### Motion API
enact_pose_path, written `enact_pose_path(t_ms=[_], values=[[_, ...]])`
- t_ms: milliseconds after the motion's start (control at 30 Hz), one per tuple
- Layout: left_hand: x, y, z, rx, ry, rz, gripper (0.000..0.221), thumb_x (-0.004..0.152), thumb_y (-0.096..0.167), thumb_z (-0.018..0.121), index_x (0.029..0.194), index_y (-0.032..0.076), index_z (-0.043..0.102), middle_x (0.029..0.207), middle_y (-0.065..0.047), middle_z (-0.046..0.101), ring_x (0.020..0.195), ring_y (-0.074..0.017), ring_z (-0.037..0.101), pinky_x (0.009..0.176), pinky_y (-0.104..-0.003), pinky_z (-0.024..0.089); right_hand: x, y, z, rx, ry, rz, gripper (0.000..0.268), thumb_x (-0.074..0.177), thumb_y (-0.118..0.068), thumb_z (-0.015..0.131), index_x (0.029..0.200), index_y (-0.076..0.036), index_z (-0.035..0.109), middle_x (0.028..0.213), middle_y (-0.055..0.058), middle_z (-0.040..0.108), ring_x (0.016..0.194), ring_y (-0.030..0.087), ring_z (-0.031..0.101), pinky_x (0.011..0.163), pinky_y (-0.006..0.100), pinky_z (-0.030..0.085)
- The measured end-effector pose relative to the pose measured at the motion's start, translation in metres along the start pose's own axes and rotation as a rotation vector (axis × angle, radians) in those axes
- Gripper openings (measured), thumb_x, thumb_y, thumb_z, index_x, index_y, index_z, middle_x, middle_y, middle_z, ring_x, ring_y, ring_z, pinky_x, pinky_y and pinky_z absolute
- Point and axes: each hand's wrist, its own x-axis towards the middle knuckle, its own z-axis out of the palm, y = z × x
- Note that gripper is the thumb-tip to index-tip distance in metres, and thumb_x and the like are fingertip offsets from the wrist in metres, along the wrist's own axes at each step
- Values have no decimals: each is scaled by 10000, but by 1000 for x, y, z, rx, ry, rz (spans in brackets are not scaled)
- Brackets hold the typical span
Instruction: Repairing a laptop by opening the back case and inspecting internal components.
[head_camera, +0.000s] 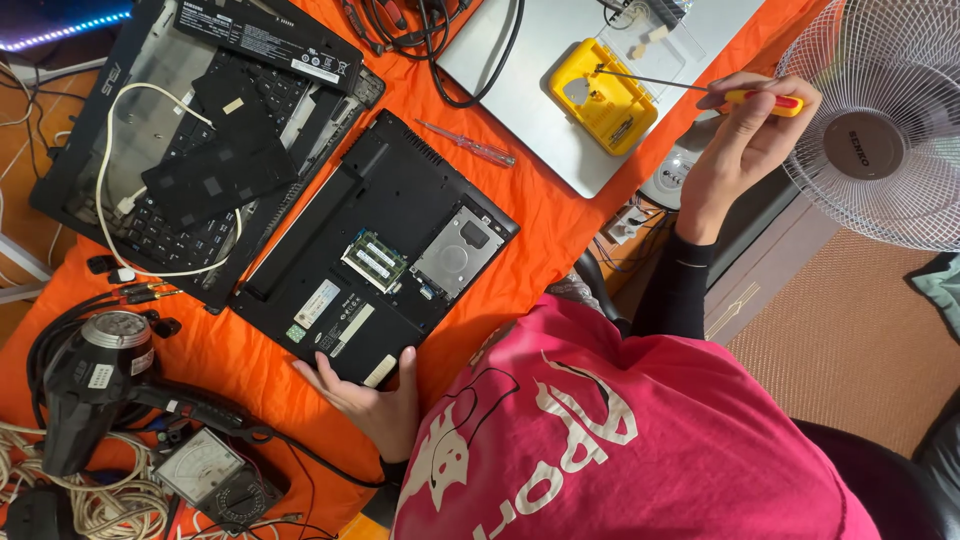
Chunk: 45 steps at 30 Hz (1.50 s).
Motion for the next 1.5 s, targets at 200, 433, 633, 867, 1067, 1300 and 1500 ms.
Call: enact_pose_path(t_ms=[200, 433, 633, 867, 1067, 1300, 1500], values=[[5, 13, -6, -98, 4, -5, 1127, 818, 581, 803, 1558, -105, 301, 1650, -413, 179, 1537, -553, 275, 1225, -598, 330, -3, 7, -4, 59, 68, 25, 240, 1250, -276, 517, 1241, -58, 417, 1032, 187, 697, 817, 190, 604, 758, 299, 523], [10, 18, -10, -150, 105, -43, 1085, 740, 482, 883, 1521, -53, 352, 1635, -377, 220, 1519, -541, 282, 1226, -592, 291, -4, 37, -18, 156, 40, -20, 246, 1265, -223, 518, 1204, 15, 516, 1030, 134, 604, 895, 208, 588, 805, 323, 507], [13, 21, -15, -139, 113, 10, 1139, 695, 576, 869, 1491, -62, 362, 1596, -363, 238, 1468, -543, 303, 1168, -589, 356, -5, 50, -25, 90, 27, -54, 340, 1202, -163, 423, 1159, 108, 623, 1177, 189, 680, 984, 230, 621, 942, 362, 496], [11, 19, -13, -139, 140, 47, 1125, 724, 585, 861, 1500, -56, 361, 1613, -362, 223, 1477, -541, 305, 1176, -593, 354, 2, 37, -8, 101, -12, -147, 352, 1216, -220, 396, 1134, 97, 523, 1144, 186, 605, 952, 241, 558, 910, 365, 469], [11, 20, -14, -199, 120, 11, 1113, 717, 529, 878, 1513, -40, 347, 1632, -351, 198, 1510, -526, 244, 1214, -591, 276, 3, 17, 12, 84, -29, -182, 359, 1243, -268, 387, 1121, 57, 478, 1093, 162, 579, 849, 191, 534, 785, 307, 465], [9, 16, -17, -301, 52, -8, 1174, 718, 427, 908, 1552, -34, 223, 1636, -360, 137, 1535, -505, 162, 1235, -623, 140, -3, 31, 15, 117, -58, -185, 298, 1231, -265, 366, 1263, 31, 359, 1084, 190, 590, 880, 207, 542, 810, 304, 461], [36, 20, -49, -363, 98, 147, 1023, 856, 350, 847, 1571, -37, 227, 1639, -365, 187, 1544, -503, 243, 1251, -552, 252, 3, 25, 29, 130, -67, -226, 292, 1223, -261, 386, 1250, 29, 369, 1079, 183, 578, 927, 211, 576, 770, 305, 472]])
